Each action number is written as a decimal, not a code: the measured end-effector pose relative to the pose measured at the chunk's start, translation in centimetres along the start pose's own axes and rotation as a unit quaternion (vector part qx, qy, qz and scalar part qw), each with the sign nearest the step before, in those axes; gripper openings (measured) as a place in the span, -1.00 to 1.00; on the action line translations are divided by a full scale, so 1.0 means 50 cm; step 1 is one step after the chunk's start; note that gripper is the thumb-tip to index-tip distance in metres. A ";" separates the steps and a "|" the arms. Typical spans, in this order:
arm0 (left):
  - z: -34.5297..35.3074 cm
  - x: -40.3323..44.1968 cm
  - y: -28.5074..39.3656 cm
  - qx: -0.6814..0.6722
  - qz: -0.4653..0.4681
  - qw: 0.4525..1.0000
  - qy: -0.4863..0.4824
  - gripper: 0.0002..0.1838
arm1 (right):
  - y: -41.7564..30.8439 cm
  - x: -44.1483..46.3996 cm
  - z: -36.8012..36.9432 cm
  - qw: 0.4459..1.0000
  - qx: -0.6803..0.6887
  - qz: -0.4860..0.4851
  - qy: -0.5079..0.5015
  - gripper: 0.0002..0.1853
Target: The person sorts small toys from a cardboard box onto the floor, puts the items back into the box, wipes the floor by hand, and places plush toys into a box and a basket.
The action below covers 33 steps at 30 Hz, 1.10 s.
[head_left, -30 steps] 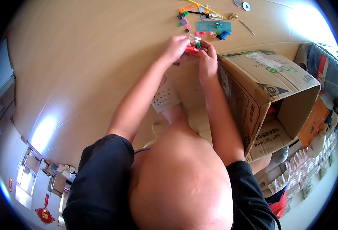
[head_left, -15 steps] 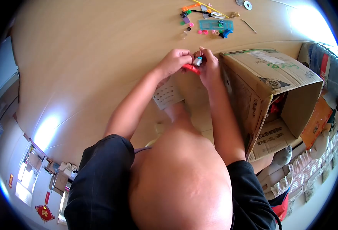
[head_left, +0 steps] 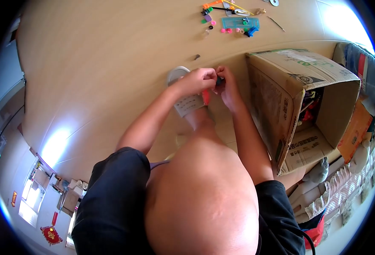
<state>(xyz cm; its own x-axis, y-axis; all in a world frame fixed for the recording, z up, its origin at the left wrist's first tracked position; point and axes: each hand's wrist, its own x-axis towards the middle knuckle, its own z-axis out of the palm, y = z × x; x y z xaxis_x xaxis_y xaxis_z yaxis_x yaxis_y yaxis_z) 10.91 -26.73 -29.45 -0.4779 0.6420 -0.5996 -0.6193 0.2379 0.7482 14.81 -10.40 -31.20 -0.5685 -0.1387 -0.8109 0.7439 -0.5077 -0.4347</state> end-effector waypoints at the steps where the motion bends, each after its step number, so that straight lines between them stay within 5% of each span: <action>1: 0.000 0.002 -0.006 0.029 0.013 0.999 -0.004 -0.91 | -0.001 -0.011 0.008 1.000 -0.001 -0.011 0.008 -0.80; 4: -0.002 0.004 -0.004 0.038 0.021 0.999 -0.013 -0.93 | 0.007 -0.013 0.001 0.999 0.042 0.018 -0.004 -0.81; 7: -0.012 0.001 0.009 -0.149 0.006 0.988 -0.049 -0.94 | 0.015 -0.005 -0.021 0.981 0.164 0.030 -0.103 -0.81; 10: -0.017 -0.004 0.041 -0.190 0.059 0.979 0.046 -0.94 | 0.011 0.015 -0.041 0.938 0.279 0.025 -0.205 -0.79; 14: -0.058 0.013 0.041 -0.019 0.036 0.970 0.242 -0.83 | -0.023 0.023 -0.032 0.928 0.317 0.006 -0.193 -0.79; 15: -0.060 0.022 0.036 0.209 0.118 0.900 0.363 -0.72 | -0.036 0.021 -0.027 0.931 0.313 0.009 -0.188 -0.79; 22: -0.058 0.049 -0.018 0.423 0.024 0.831 0.360 -0.66 | -0.071 0.010 -0.005 0.916 0.328 -0.011 -0.232 -0.77; 26: -0.060 0.066 -0.049 0.397 0.098 0.825 0.390 -0.74 | -0.080 -0.020 0.027 0.914 0.355 0.012 -0.195 -0.77; 29: -0.059 0.065 -0.028 0.207 0.143 0.881 0.400 -0.80 | -0.070 -0.031 0.024 0.911 0.340 0.046 -0.227 -0.77; 31: -0.071 0.040 0.011 -0.055 0.140 0.944 0.293 -0.81 | -0.062 -0.045 0.024 0.921 0.321 0.033 -0.219 -0.74; 33: -0.077 0.031 0.040 -0.210 0.155 0.938 0.229 -0.77 | -0.061 -0.056 0.030 0.927 0.312 0.022 -0.206 -0.70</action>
<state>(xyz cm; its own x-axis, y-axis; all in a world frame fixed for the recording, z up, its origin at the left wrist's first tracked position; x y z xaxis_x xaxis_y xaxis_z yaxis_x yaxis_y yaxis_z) 6.55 -28.03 -30.00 -0.8334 0.2294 -0.5028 -0.5512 -0.2788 0.7864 13.61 -9.71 -27.00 -0.7243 -0.4186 -0.5478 0.4948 -0.8690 0.0098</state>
